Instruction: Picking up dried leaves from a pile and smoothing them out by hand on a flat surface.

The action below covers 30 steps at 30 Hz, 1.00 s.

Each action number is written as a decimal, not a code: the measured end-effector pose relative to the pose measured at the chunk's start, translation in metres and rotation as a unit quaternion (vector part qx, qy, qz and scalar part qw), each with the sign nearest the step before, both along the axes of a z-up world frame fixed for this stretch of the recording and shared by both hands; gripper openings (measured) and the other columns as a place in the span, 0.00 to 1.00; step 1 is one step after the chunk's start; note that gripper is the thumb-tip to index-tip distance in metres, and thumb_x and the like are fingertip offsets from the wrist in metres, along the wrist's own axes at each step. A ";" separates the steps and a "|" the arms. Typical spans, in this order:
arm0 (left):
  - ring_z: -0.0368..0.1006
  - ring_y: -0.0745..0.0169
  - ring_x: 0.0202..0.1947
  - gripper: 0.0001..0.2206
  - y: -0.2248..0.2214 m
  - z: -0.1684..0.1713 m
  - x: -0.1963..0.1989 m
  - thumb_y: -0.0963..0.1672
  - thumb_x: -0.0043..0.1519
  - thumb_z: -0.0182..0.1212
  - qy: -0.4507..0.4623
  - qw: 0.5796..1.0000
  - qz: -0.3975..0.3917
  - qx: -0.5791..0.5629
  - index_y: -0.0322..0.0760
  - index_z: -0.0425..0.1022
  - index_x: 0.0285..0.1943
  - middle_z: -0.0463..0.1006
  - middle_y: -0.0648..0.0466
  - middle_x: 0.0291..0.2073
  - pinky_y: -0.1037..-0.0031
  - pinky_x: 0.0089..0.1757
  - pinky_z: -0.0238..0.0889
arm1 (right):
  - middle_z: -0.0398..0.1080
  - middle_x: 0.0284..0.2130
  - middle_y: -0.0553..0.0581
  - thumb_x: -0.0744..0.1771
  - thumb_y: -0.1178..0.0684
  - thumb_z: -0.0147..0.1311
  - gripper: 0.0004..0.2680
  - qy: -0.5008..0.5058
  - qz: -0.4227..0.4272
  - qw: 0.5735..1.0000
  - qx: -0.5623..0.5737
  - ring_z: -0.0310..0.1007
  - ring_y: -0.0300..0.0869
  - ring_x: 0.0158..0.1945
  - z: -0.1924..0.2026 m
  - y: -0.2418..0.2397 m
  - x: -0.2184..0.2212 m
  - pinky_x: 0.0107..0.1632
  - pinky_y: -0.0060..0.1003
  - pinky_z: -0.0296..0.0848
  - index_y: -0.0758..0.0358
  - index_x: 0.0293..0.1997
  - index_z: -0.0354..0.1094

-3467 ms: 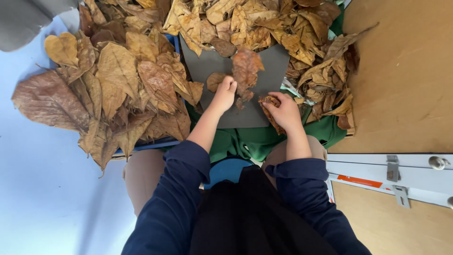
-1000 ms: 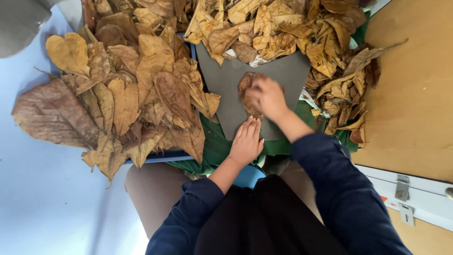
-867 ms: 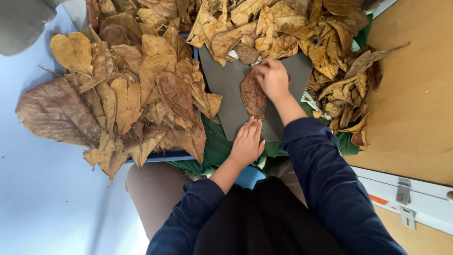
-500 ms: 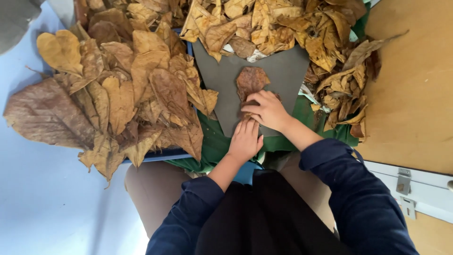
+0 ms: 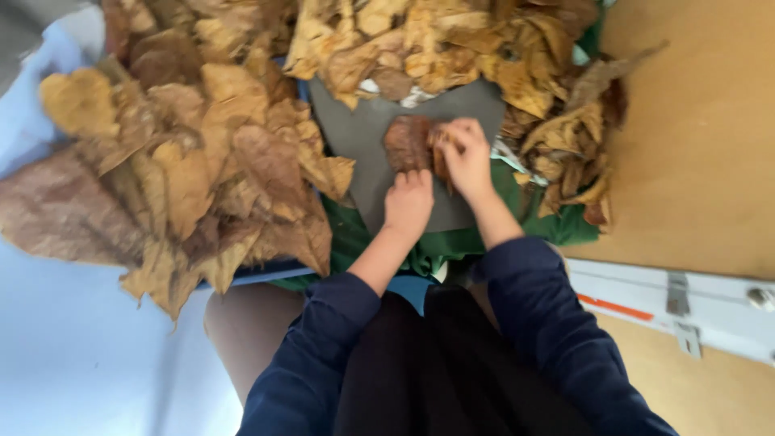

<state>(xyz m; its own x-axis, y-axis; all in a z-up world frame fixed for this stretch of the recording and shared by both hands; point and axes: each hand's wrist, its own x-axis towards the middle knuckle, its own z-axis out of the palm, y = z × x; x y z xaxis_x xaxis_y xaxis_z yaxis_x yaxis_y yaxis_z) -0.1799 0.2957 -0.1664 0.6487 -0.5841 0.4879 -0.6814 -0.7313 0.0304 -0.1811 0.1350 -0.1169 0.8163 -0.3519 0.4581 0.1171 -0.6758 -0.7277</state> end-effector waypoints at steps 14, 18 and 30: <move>0.79 0.41 0.37 0.03 0.029 0.107 -0.007 0.42 0.66 0.58 0.411 0.836 0.004 -0.362 0.43 0.71 0.46 0.80 0.47 0.32 0.57 0.39 0.74 | 0.72 0.46 0.59 0.65 0.64 0.63 0.11 -0.022 -0.057 0.986 0.153 0.74 0.52 0.49 -0.008 0.017 -0.136 0.52 0.48 0.70 0.60 0.51 0.79; 0.78 0.50 0.40 0.04 0.032 0.048 -0.001 0.43 0.67 0.59 0.435 0.775 0.041 -0.457 0.42 0.70 0.47 0.80 0.49 0.34 0.63 0.43 0.72 | 0.72 0.46 0.60 0.65 0.64 0.63 0.12 -0.024 -0.054 0.985 0.164 0.74 0.51 0.50 -0.020 0.017 -0.131 0.53 0.46 0.71 0.60 0.51 0.78; 0.64 0.31 0.65 0.17 0.074 0.108 -0.060 0.39 0.68 0.54 0.256 0.942 -0.127 -0.178 0.29 0.70 0.66 0.70 0.33 0.60 0.48 0.59 0.61 | 0.70 0.47 0.58 0.61 0.65 0.67 0.16 -0.043 -0.057 0.997 -0.013 0.73 0.58 0.53 0.033 0.036 -0.064 0.55 0.50 0.72 0.54 0.52 0.79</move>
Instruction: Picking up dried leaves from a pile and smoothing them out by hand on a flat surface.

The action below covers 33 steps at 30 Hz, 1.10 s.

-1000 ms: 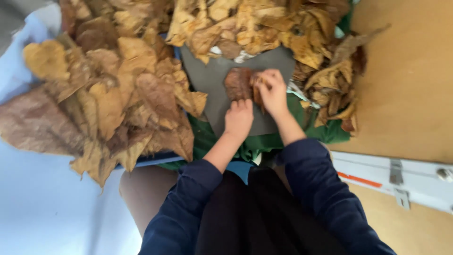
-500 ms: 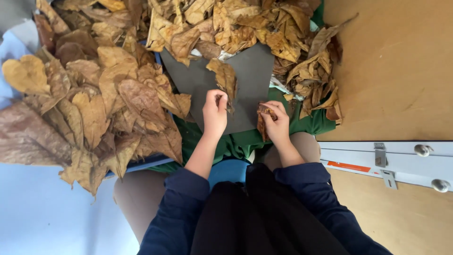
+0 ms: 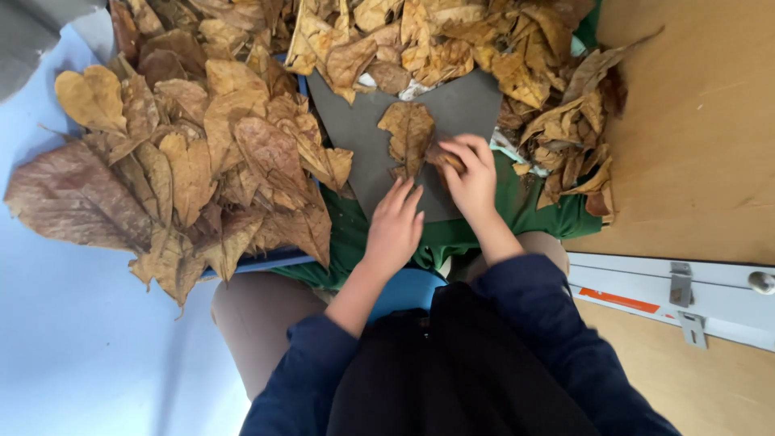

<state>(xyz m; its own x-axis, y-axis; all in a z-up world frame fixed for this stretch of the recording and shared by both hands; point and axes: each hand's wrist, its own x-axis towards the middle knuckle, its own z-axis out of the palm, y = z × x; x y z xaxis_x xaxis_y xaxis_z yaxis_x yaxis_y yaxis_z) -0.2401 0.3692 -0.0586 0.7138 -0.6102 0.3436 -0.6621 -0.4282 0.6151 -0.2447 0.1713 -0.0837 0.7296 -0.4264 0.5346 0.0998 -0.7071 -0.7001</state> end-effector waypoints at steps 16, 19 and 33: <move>0.52 0.38 0.74 0.34 -0.024 -0.081 0.014 0.53 0.67 0.54 -0.067 0.973 -0.012 0.222 0.20 0.56 0.73 0.58 0.33 0.71 0.54 0.69 0.43 | 0.66 0.43 0.42 0.62 0.47 0.66 0.09 0.162 -0.018 0.957 -0.239 0.71 0.48 0.44 -0.071 -0.040 0.134 0.42 0.47 0.76 0.36 0.44 0.77; 0.53 0.39 0.73 0.34 -0.025 -0.081 0.014 0.53 0.66 0.54 -0.063 0.972 -0.010 0.228 0.20 0.57 0.73 0.59 0.33 0.70 0.54 0.68 0.43 | 0.67 0.44 0.45 0.63 0.49 0.67 0.10 0.143 0.033 0.983 -0.113 0.73 0.52 0.47 -0.067 -0.052 0.133 0.43 0.50 0.77 0.38 0.46 0.77; 0.56 0.39 0.71 0.34 -0.025 -0.079 0.014 0.53 0.65 0.55 -0.110 0.968 0.007 0.225 0.20 0.59 0.71 0.62 0.33 0.67 0.54 0.67 0.46 | 0.68 0.41 0.41 0.62 0.48 0.62 0.05 0.078 0.038 0.945 -0.314 0.70 0.44 0.43 -0.060 -0.016 0.118 0.42 0.42 0.70 0.35 0.37 0.78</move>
